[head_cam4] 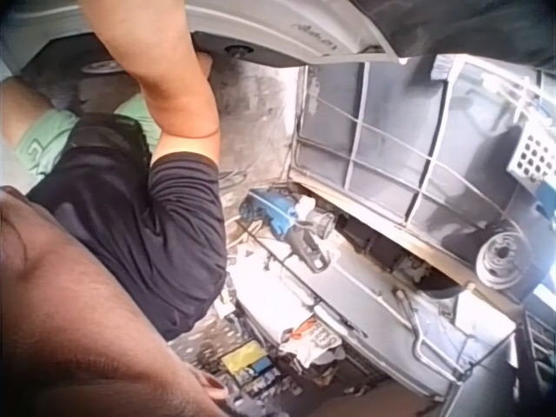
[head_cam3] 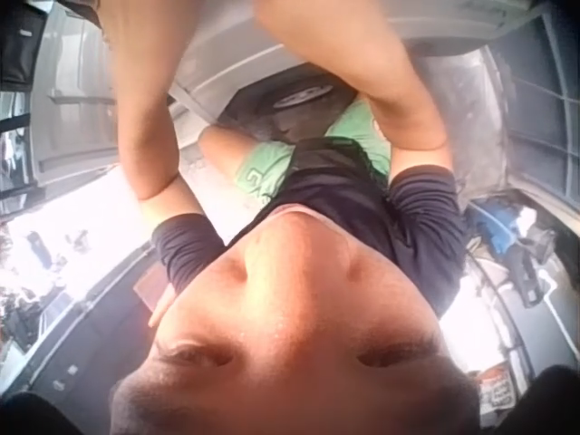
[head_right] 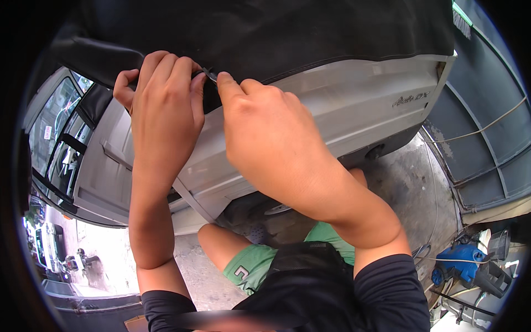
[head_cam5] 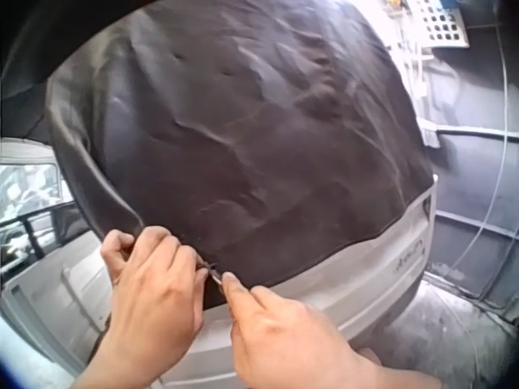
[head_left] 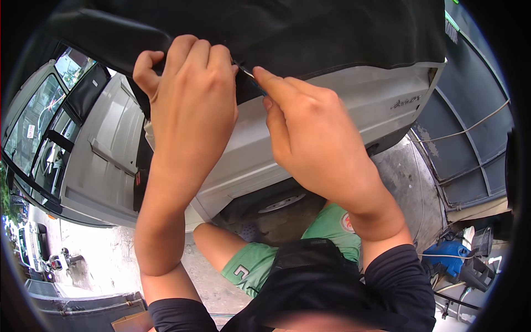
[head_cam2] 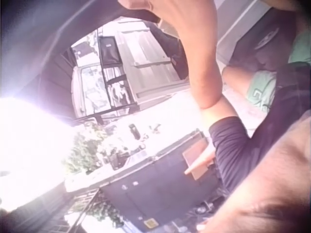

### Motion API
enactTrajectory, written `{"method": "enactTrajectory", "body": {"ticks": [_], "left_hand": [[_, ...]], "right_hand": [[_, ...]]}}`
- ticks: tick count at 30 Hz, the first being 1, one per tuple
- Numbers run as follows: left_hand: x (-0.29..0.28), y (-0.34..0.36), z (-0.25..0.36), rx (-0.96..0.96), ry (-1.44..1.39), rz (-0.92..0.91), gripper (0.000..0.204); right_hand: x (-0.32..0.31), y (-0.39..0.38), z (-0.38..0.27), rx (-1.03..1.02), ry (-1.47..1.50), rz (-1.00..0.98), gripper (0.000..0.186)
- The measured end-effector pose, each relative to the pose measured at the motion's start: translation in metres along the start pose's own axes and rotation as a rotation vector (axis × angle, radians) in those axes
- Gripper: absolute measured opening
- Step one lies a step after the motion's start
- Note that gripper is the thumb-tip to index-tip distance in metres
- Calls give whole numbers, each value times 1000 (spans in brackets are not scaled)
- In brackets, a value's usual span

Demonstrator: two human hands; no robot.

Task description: Repairing a canvas cover on a vehicle by cutting holes and installing grommets.

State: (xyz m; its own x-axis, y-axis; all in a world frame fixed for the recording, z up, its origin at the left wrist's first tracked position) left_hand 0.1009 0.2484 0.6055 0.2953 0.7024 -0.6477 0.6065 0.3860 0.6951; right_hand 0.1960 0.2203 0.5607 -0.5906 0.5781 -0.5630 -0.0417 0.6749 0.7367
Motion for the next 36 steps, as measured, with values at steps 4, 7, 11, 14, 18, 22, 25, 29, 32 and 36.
{"method": "enactTrajectory", "body": {"ticks": [4, 7, 11, 14, 18, 22, 25, 29, 32, 36], "left_hand": [[-1, -4, 3, -1, 26, 82, 8], [-1, -6, 2, -27, 30, 84, 7], [0, -10, 1, -42, 41, 87, 6], [0, -10, -1, -58, 35, 96, 7], [-2, -12, 1, -46, 43, 98, 7], [-6, -16, -1, -48, 26, 130, 7], [-7, -15, -5, -62, 24, 126, 7], [-9, -19, 2, -30, -4, 123, 7], [-22, -30, -4, -13, -34, 150, 7], [-27, -36, -3, 16, -54, 180, 11]], "right_hand": [[5, 14, -5, -31, -25, -17, 33], [4, 9, -5, -3, -114, -86, 34], [5, 9, -6, 12, -107, -118, 35], [7, 12, -7, -6, -128, -127, 34], [4, 9, -4, -4, -161, -138, 28], [15, 14, 7, -21, -124, -203, 30], [-5, -2, 5, 12, -119, -185, 31], [-31, -16, 10, -4, -92, -47, 28], [-46, -12, 2, -38, -70, 104, 21], [-6, 8, 19, 163, 380, 48, 26]]}}
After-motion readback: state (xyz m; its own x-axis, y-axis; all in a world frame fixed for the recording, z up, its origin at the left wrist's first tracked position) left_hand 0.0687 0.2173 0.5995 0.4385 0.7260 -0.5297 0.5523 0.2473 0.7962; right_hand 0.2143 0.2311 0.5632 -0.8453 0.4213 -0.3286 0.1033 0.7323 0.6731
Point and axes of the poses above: each hand's wrist, its own y-axis towards the middle knuckle, its own x-axis out of the palm, z = x × y, the point moved 10 cm from there along y, towards the middle knuckle, and after that the axes turned 10 degrees about -y, right-handed, at the moved point
